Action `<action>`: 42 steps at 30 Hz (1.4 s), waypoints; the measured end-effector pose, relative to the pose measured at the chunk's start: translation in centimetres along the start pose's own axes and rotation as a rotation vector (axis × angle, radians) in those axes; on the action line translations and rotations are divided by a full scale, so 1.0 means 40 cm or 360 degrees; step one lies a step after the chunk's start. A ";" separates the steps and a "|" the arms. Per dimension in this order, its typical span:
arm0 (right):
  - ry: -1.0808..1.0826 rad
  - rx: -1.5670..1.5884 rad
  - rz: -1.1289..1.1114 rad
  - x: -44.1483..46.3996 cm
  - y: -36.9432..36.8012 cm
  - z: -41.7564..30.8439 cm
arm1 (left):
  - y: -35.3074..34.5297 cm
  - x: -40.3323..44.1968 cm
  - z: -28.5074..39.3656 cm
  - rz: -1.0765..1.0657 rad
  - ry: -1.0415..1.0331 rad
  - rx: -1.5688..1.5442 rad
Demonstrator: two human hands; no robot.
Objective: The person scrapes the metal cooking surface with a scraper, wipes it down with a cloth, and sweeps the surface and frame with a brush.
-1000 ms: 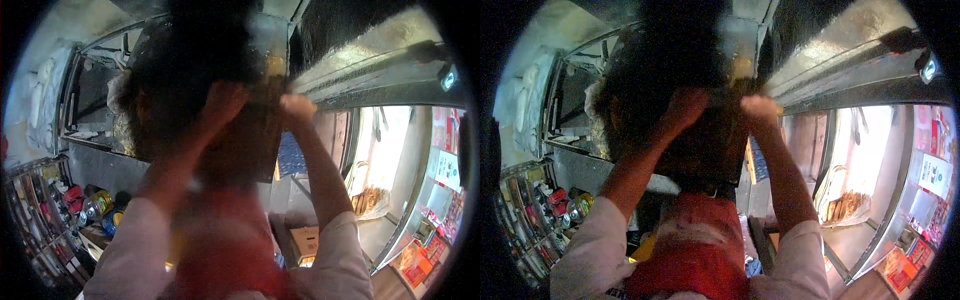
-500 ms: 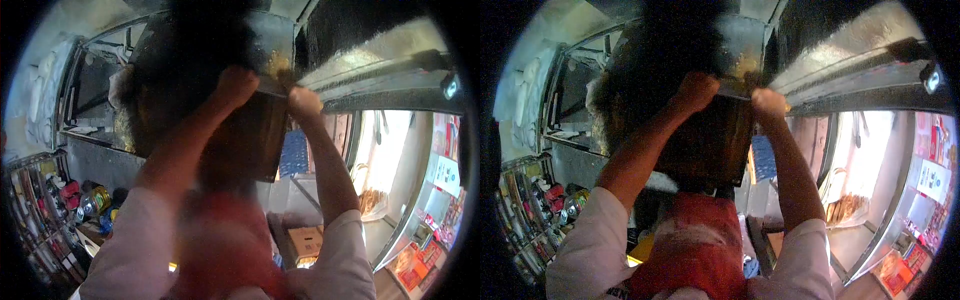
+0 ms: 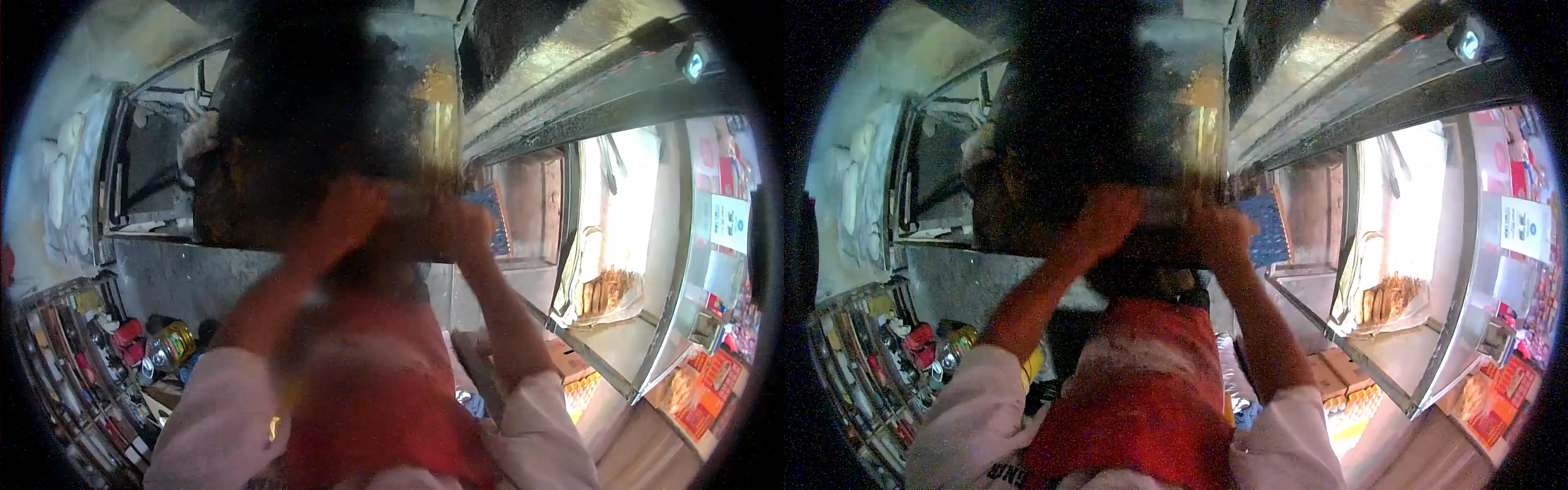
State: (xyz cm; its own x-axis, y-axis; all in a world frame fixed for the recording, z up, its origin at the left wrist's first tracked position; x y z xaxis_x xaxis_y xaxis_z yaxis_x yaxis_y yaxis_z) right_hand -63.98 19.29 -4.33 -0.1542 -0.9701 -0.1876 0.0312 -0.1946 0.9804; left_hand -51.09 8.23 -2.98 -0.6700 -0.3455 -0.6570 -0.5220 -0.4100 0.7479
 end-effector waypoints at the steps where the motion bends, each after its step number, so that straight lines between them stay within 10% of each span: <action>1: -0.0102 0.0174 0.0319 -0.058 0.015 -0.026 | -0.060 -0.072 0.041 0.0545 -0.0148 0.0160; 2: -0.0200 0.0345 0.0636 -0.091 0.029 -0.029 | -0.079 -0.124 0.069 0.1088 -0.0302 0.0315; 5: 0.0004 -0.0061 0.0495 -0.060 0.107 -0.046 | -0.026 -0.085 0.039 0.1315 -0.0185 0.0326; 9: -0.0060 0.0218 -0.0491 0.101 0.068 0.023 | 0.040 0.020 -0.043 0.0748 -0.0282 0.0223; 12: -0.0243 0.0267 0.0107 -0.060 0.112 -0.070 | -0.043 -0.058 0.001 0.0537 -0.0293 0.0323; 15: -0.0038 -0.0062 0.0530 -0.066 0.122 -0.110 | -0.100 -0.092 -0.008 0.1169 -0.0213 0.0284; 21: -0.0098 0.0313 -0.0433 0.058 0.053 -0.047 | -0.008 0.008 -0.087 0.0373 -0.0362 0.0165; 24: -0.0092 0.0122 0.1014 -0.099 -0.008 -0.143 | -0.109 -0.156 -0.014 0.0946 -0.0341 0.0386; 25: -0.0098 0.0123 0.1006 -0.091 0.041 -0.148 | -0.116 -0.126 -0.024 0.0940 -0.0349 0.0383; 28: -0.0237 0.0181 -0.0648 0.015 0.007 -0.106 | -0.069 -0.025 -0.089 0.1242 -0.0339 0.0474; 30: -0.0123 0.0136 -0.0068 0.067 0.101 -0.090 | -0.025 -0.002 -0.144 0.1490 -0.0770 0.0024; 31: -0.0201 0.0099 0.0066 0.060 0.085 -0.105 | -0.069 0.008 -0.147 0.0952 -0.0537 0.0166; 32: -0.0137 0.0281 -0.0307 0.013 0.029 -0.122 | -0.111 -0.056 -0.114 0.0942 -0.0547 0.0163; 34: -0.0067 -0.0065 0.0577 -0.099 0.081 -0.206 | -0.143 -0.156 -0.071 0.1189 -0.0485 0.0393; 38: -0.0088 0.0212 -0.0151 -0.069 0.050 -0.186 | -0.123 -0.142 -0.069 0.1234 -0.0331 0.0466; 42: -0.0079 -0.0044 0.0080 0.034 0.066 -0.121 | -0.059 -0.076 -0.138 0.1546 -0.0656 0.0287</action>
State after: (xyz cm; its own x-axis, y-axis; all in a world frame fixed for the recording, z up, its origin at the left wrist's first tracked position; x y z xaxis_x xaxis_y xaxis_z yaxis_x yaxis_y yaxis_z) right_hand -59.33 16.75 -2.29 -0.2005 -0.9705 -0.1342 0.0675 -0.1504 0.9863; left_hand -44.92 5.59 -3.26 -0.9496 -0.1308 0.2849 0.2835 0.0298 0.9585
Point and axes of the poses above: each hand's wrist, its own x-axis towards the middle knuckle, its own y-axis out of the back of the hand, z = x × y, the point moved 6 cm from there along x, towards the middle knuckle, and after that the axes turned 8 degrees about -z, right-handed, at the moved point
